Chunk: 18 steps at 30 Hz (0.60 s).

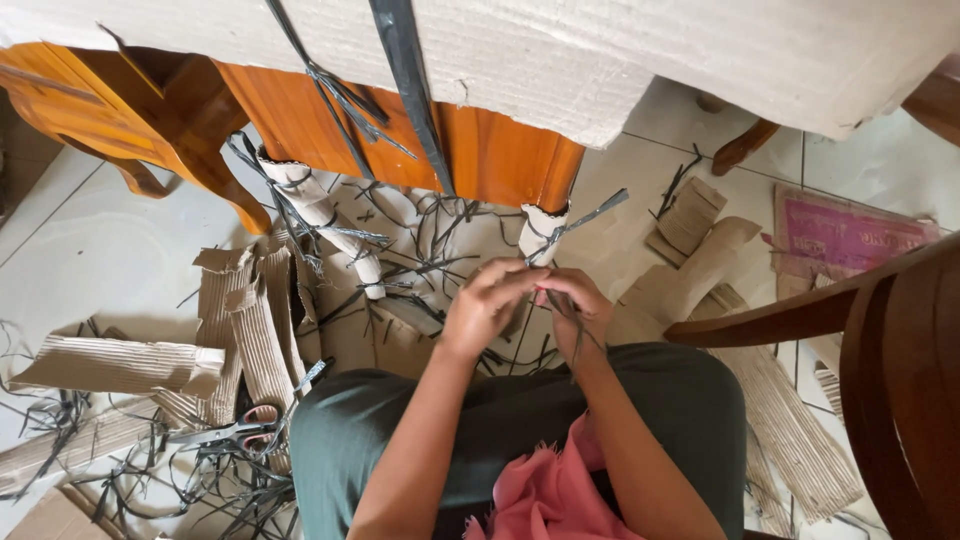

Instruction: Wrapping a wooden furniture leg with corrugated cardboard and securing it with plastic straps for protection.

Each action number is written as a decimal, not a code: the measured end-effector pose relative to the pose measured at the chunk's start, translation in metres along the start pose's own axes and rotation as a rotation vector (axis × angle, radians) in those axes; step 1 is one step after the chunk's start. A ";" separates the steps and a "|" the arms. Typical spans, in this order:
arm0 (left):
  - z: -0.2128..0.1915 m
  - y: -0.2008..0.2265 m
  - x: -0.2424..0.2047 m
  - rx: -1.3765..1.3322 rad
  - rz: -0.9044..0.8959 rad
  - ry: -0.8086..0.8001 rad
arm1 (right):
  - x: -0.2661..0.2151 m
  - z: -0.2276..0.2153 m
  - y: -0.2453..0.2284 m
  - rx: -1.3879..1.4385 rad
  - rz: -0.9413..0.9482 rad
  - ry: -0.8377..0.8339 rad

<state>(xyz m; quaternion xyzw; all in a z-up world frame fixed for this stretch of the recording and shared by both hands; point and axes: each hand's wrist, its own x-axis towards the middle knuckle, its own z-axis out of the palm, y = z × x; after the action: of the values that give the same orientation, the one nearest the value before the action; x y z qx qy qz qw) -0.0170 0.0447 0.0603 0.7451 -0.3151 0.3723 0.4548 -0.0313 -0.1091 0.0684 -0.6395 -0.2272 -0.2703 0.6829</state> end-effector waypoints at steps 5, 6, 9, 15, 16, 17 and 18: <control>0.004 0.000 0.005 0.057 0.018 0.007 | 0.006 -0.006 -0.013 -0.197 -0.102 -0.065; 0.003 0.000 0.008 0.060 0.041 0.011 | 0.004 -0.007 -0.014 -0.260 -0.113 -0.079; -0.001 0.001 0.019 0.161 0.152 0.010 | 0.005 -0.013 -0.019 -0.250 -0.104 -0.103; -0.011 0.012 0.027 0.172 0.152 0.027 | -0.014 -0.047 0.010 -0.212 0.091 0.071; -0.011 0.013 0.028 0.171 0.152 0.027 | -0.016 -0.045 0.004 -0.213 0.092 0.071; -0.011 0.014 0.030 0.162 0.127 0.035 | -0.018 -0.042 -0.002 -0.187 0.157 0.062; -0.011 0.015 0.031 0.152 0.103 0.042 | -0.019 -0.039 -0.008 -0.160 0.221 0.053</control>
<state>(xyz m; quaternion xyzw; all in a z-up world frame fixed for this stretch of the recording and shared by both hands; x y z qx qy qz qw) -0.0161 0.0444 0.0965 0.7522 -0.3142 0.4338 0.3837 -0.0524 -0.1472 0.0592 -0.7058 -0.1149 -0.2275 0.6609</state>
